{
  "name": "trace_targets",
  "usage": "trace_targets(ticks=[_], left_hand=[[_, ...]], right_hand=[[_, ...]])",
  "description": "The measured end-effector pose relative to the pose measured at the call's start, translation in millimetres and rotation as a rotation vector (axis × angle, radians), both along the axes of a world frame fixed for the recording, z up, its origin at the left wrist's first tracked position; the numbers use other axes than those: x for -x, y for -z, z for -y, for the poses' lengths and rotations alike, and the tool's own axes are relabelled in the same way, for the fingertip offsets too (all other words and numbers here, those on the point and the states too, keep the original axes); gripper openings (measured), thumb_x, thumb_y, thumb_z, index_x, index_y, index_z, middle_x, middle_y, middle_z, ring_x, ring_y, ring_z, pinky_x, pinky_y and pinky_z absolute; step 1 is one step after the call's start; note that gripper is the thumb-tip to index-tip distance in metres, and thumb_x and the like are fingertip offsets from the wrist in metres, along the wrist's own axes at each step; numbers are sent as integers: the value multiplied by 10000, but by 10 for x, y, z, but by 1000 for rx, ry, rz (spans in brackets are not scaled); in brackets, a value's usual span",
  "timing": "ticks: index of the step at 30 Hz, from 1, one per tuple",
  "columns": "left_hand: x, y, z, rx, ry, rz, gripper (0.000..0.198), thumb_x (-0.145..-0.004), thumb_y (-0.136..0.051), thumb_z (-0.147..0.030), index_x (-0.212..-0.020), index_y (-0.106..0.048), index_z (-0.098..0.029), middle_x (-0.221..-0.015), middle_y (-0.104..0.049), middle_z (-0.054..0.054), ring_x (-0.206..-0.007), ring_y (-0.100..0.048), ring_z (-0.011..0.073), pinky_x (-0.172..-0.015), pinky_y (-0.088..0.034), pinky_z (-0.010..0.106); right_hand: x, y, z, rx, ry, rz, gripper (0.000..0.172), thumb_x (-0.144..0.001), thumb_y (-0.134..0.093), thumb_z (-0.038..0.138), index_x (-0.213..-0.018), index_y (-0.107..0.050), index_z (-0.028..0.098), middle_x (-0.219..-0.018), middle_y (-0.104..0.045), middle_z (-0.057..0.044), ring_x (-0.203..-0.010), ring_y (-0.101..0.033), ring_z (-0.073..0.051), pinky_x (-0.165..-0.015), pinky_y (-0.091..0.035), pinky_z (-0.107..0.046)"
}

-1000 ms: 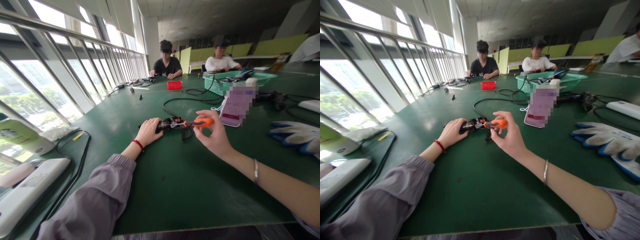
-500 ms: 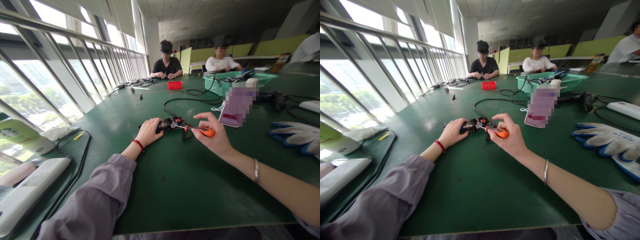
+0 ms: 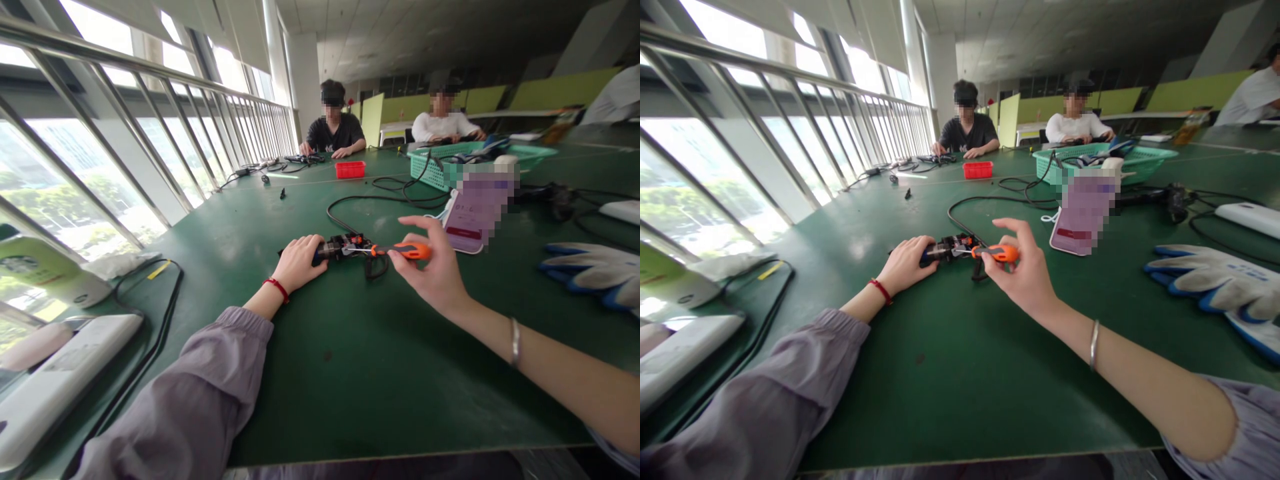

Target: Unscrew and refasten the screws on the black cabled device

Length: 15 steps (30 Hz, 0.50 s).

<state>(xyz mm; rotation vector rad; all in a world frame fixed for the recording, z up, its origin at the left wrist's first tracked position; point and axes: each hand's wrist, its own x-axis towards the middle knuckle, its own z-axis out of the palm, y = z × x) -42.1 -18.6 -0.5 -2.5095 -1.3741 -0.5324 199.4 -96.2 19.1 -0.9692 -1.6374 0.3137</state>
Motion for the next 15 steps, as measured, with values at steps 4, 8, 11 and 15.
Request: trace_targets(ticks=[4,8,11,15], left_hand=[[-2,0,4,10,-5,-2,308,-786,-517,-342,-1057,-498,-195,-993,-617,65,-913,-584,237,-814,-419,341],[3,4,-2,-2,10,0,308,-790,-508,-337,-1061,-497,-192,-987,-615,64,-903,-580,237,-815,-418,346],[1,3,-4,4,8,0,311,-788,-510,-338,-1063,-498,-193,-985,-613,65,-910,-578,238,-819,-418,347],[-8,-5,1,10,-8,-3,320,-786,-513,-341,-1071,-497,-197,-987,-614,64,-916,-579,243,-824,-417,348]], right_hand=[[-9,11,-21,-4,-24,-18,535,-723,-658,257,-1197,-411,233,-793,-576,10,-676,-584,-152,-625,-506,-295],[-8,11,-4,102,-2,48,206,-783,-609,327,-951,-553,223,-695,-574,18,-574,-569,-128,-569,-489,-270],[6,6,10,-26,-1,25,372,-737,-636,259,-1082,-499,239,-847,-588,-13,-725,-596,-158,-635,-509,-289],[14,4,23,13,-7,15,373,-742,-626,275,-1086,-492,221,-744,-564,13,-652,-574,-148,-609,-492,-287]])
